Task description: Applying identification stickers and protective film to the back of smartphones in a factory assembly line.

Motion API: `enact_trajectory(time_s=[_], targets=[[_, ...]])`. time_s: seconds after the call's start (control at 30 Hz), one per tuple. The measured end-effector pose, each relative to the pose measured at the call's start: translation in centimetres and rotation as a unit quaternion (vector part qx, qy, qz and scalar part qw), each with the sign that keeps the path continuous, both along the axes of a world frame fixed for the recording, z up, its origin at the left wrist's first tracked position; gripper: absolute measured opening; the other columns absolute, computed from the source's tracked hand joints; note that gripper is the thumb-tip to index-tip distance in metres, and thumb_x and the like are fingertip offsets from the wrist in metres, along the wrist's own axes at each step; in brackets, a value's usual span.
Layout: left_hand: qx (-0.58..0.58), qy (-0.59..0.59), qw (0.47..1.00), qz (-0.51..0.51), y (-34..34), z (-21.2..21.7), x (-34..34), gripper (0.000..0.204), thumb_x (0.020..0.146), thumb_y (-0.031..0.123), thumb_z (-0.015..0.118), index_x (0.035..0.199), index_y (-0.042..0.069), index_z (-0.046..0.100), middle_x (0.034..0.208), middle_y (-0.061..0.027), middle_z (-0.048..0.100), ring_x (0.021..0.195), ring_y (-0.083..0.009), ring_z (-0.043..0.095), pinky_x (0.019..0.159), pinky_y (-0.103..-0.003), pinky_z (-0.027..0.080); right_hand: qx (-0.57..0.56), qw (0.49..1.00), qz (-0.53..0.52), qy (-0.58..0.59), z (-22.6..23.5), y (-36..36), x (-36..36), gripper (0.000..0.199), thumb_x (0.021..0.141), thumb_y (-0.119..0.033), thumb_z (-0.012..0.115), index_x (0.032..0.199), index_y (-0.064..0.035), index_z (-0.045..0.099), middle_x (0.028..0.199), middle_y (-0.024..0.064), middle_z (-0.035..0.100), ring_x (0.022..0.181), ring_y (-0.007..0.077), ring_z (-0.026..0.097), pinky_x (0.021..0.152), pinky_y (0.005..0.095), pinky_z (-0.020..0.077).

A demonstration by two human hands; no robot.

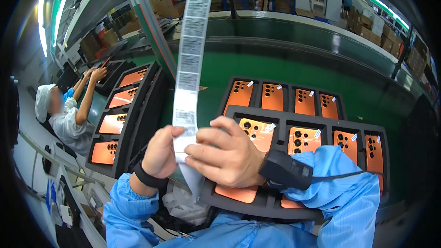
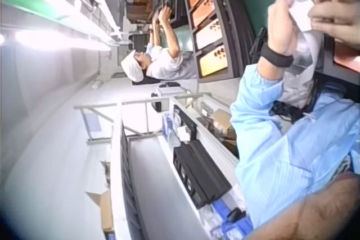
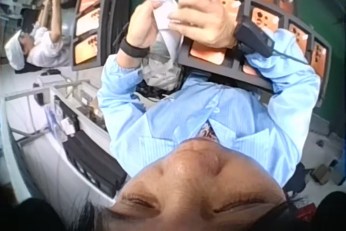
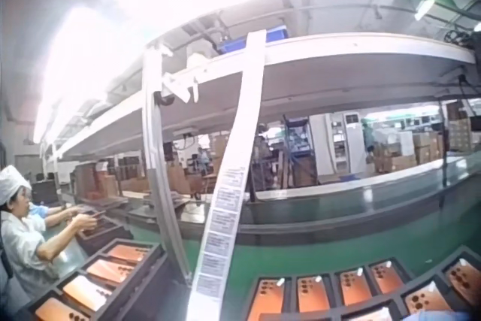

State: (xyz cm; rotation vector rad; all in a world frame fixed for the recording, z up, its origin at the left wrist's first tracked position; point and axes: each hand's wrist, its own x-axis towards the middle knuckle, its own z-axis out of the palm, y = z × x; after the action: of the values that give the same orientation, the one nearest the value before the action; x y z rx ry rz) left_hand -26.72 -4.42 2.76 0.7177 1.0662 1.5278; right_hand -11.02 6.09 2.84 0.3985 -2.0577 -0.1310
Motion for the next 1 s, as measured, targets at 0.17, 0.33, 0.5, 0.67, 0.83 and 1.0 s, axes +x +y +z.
enact_trajectory(time_s=[0.17, 0.33, 0.5, 0.67, 0.83, 1.0], targets=[[0.022, -0.05, 0.998, -0.01, 2.3, 1.7, -4.4, 0.051, 0.082, 0.024, 0.035, 0.124, -0.005, 0.04, 0.11, -0.0257, 0.056, 0.092, -0.0326, 0.061, 0.082, -0.041, 0.05, -0.192, 0.98, 0.055, -0.012, 6.7, 1.4, 2.2, 0.03, 0.066, -0.003, 0.071, 0.096, -0.0074, 0.068, 0.09, 0.0068, 0.059, 0.083, 0.0235, 0.05, 0.073, 0.036, 0.0417], [0.051, 0.054, 0.983, -0.169, 4.8, 4.3, -3.0, 0.049, 0.069, 0.006, 0.047, 0.115, -0.009, 0.051, 0.075, -0.0083, 0.054, 0.066, -0.015, 0.055, 0.066, -0.026, 0.049, -0.175, 0.982, -0.061, -0.034, 7.7, 3.9, 7.3, 0.032, 0.071, 0.0, 0.07, 0.103, -0.0019, 0.064, 0.081, 0.0066, 0.06, 0.078, 0.023, 0.051, 0.07, 0.033, 0.0425], [0.06, 0.406, 0.882, -0.233, 8.3, 4.3, 1.9, 0.025, 0.077, 0.004, 0.053, 0.099, -0.004, 0.06, 0.08, -0.0056, 0.059, 0.071, -0.0135, 0.056, 0.065, -0.027, 0.045, -0.19, 0.97, -0.149, -0.008, 6.1, 4.0, 10.2, 0.023, 0.067, 0.001, 0.071, 0.089, -0.0035, 0.066, 0.076, 0.0066, 0.062, 0.071, 0.0213, 0.057, 0.069, 0.0322, 0.0446], [0.089, 0.683, 0.687, -0.23, 12.3, 2.8, 5.4, 0.018, 0.07, -0.001, 0.05, 0.081, -0.007, 0.062, 0.074, -0.0263, 0.06, 0.072, -0.0381, 0.062, 0.067, -0.043, 0.049, -0.244, 0.956, -0.16, 0.004, 4.3, 4.7, 11.2, 0.018, 0.067, 0.0, 0.071, 0.084, -0.0042, 0.065, 0.077, 0.0052, 0.063, 0.075, 0.0222, 0.056, 0.07, 0.0338, 0.0437], [0.124, 0.755, 0.61, -0.207, 13.5, 1.1, 6.9, 0.012, 0.07, 0.003, 0.054, 0.074, -0.002, 0.064, 0.075, -0.0217, 0.061, 0.072, -0.0372, 0.061, 0.066, -0.045, 0.048, -0.268, 0.952, -0.151, -0.003, 3.8, 5.4, 11.8, 0.018, 0.067, -0.001, 0.071, 0.083, -0.0053, 0.065, 0.076, 0.005, 0.062, 0.075, 0.0227, 0.056, 0.07, 0.0332, 0.0419], [0.148, 0.786, 0.573, -0.176, 13.0, 0.3, 7.3, 0.009, 0.07, 0.006, 0.056, 0.069, 0.002, 0.064, 0.079, -0.0152, 0.061, 0.07, -0.0327, 0.061, 0.063, -0.045, 0.046, -0.268, 0.952, -0.147, -0.006, 3.7, 5.4, 11.5, 0.018, 0.067, -0.002, 0.071, 0.083, -0.0053, 0.065, 0.074, 0.0057, 0.061, 0.075, 0.0229, 0.056, 0.07, 0.0328, 0.0419]])
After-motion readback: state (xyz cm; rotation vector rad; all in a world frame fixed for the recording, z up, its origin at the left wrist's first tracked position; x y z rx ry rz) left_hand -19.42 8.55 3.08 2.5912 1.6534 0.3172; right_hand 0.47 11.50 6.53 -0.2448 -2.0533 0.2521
